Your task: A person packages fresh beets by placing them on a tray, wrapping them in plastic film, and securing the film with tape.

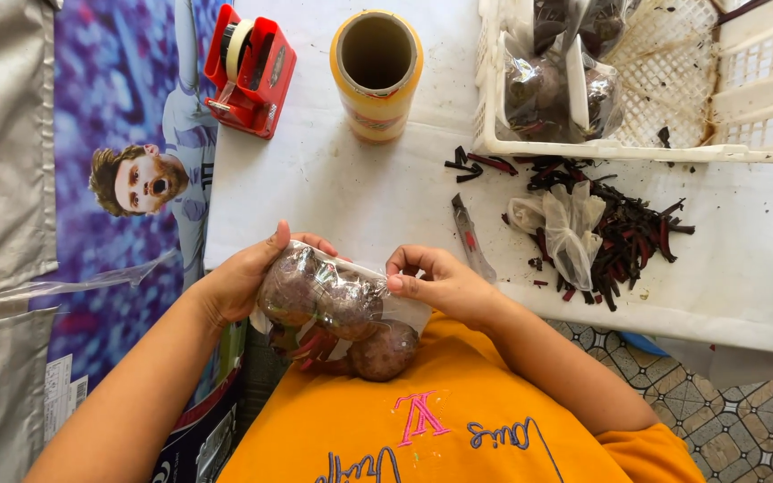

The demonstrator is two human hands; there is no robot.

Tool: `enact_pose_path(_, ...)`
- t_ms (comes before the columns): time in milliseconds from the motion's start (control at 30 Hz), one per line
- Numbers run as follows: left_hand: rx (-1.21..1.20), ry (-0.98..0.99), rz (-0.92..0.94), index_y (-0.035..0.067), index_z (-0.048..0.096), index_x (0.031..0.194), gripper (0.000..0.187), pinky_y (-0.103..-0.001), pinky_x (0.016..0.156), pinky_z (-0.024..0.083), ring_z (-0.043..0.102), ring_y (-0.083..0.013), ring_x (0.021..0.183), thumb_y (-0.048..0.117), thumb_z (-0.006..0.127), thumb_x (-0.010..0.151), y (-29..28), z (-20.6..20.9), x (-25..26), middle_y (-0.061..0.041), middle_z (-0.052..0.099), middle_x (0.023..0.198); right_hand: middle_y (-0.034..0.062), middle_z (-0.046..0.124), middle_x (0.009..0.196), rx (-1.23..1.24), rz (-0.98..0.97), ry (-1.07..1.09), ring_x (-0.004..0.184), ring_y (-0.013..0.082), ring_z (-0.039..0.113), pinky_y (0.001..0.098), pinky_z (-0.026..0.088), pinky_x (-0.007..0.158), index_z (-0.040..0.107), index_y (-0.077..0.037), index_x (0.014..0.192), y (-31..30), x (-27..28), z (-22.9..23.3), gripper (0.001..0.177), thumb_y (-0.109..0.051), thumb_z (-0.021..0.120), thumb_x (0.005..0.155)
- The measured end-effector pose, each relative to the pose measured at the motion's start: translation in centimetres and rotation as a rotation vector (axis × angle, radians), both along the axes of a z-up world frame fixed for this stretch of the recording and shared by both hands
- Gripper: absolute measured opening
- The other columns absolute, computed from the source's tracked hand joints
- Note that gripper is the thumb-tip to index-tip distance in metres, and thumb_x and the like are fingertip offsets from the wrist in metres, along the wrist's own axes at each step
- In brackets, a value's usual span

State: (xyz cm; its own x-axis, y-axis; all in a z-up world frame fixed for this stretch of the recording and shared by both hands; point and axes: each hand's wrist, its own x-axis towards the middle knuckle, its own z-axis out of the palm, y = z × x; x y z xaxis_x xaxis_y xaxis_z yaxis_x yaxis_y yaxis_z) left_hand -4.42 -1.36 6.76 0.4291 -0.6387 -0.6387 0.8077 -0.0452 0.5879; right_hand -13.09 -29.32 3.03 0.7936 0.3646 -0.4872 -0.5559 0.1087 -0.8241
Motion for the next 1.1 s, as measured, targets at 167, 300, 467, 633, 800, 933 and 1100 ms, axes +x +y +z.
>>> enact_pose_path(167, 0.000, -0.011, -0.021, 0.004, 0.063, 0.118, 0.074, -0.048, 0.077, 0.063, 0.074, -0.0280, 0.089, 0.069, 0.040, 0.093, -0.2, -0.2, 0.4, -0.018, 0.074, 0.097, 0.0011, 0.056, 0.079, 0.093, -0.109, 0.055, 0.074, 0.0111, 0.056, 0.0221, 0.045, 0.063, 0.068, -0.005, 0.089, 0.3, 0.2, 0.8, 0.016, -0.021, 0.069, 0.095)
enact_pose_path(300, 0.020, -0.015, -0.021, 0.003, 0.064, 0.118, 0.075, -0.048, 0.077, 0.063, 0.074, -0.0289, 0.090, 0.069, 0.040, 0.093, -0.2, -0.3, 0.3, -0.018, 0.073, 0.096, 0.0064, 0.064, 0.086, 0.193, -0.261, 0.014, 0.082, 0.0120, 0.058, 0.0235, 0.045, 0.072, 0.064, -0.007, 0.089, 1.1, 0.1, 1.0, 0.016, -0.020, 0.066, 0.098)
enact_pose_path(467, 0.027, -0.014, 0.002, 0.004, 0.065, 0.117, 0.073, -0.049, 0.076, 0.063, 0.075, -0.0292, 0.089, 0.069, 0.041, 0.093, 0.0, -1.0, 0.0, -0.019, 0.074, 0.096, 0.0030, 0.048, 0.067, 0.102, -0.324, -0.164, 0.066, 0.0126, 0.046, 0.0238, 0.038, 0.062, 0.053, -0.005, 0.091, 2.2, 0.5, -0.1, 0.022, -0.019, 0.052, 0.108)
enact_pose_path(633, 0.006, -0.005, 0.004, 0.003, 0.064, 0.117, 0.074, -0.048, 0.076, 0.063, 0.075, -0.0294, 0.089, 0.069, 0.042, 0.093, 0.0, -0.9, 0.0, -0.020, 0.075, 0.097, -0.0010, 0.040, 0.057, 0.103, -0.293, -0.136, 0.047, 0.0090, 0.039, 0.0194, 0.034, 0.045, 0.052, -0.006, 0.095, 2.1, 0.8, -3.9, 0.017, -0.017, 0.054, 0.107)
enact_pose_path(800, -0.025, -0.003, -0.010, 0.002, 0.064, 0.117, 0.075, -0.048, 0.075, 0.064, 0.076, -0.0293, 0.087, 0.069, 0.042, 0.093, 0.2, -1.6, -0.4, -0.021, 0.075, 0.096, -0.0036, 0.042, 0.055, 0.229, -0.201, 0.112, 0.044, 0.0043, 0.038, 0.0165, 0.030, 0.039, 0.055, -0.004, 0.093, 2.4, 0.3, -4.5, 0.018, -0.017, 0.061, 0.103)
enact_pose_path(933, -0.038, 0.001, -0.006, 0.001, 0.064, 0.116, 0.074, -0.047, 0.074, 0.064, 0.076, -0.0282, 0.087, 0.068, 0.042, 0.094, 0.9, -2.8, -0.6, -0.020, 0.076, 0.095, 0.0010, 0.054, 0.052, 0.313, -0.100, 0.258, 0.041, 0.0050, 0.050, 0.0167, 0.040, 0.039, 0.059, -0.004, 0.089, 2.7, 0.1, -4.9, 0.020, -0.020, 0.067, 0.099)
enact_pose_path(1100, -0.060, -0.027, 0.006, 0.002, 0.067, 0.111, 0.074, -0.044, 0.078, 0.064, 0.076, -0.0266, 0.094, 0.069, 0.044, 0.093, 0.8, -2.8, -0.7, -0.019, 0.076, 0.106, -0.0042, 0.055, 0.055, 0.455, 0.023, 0.342, 0.047, 0.0003, 0.053, 0.0112, 0.038, 0.044, 0.058, -0.006, 0.085, 3.5, -0.8, -2.1, 0.021, -0.020, 0.063, 0.100)
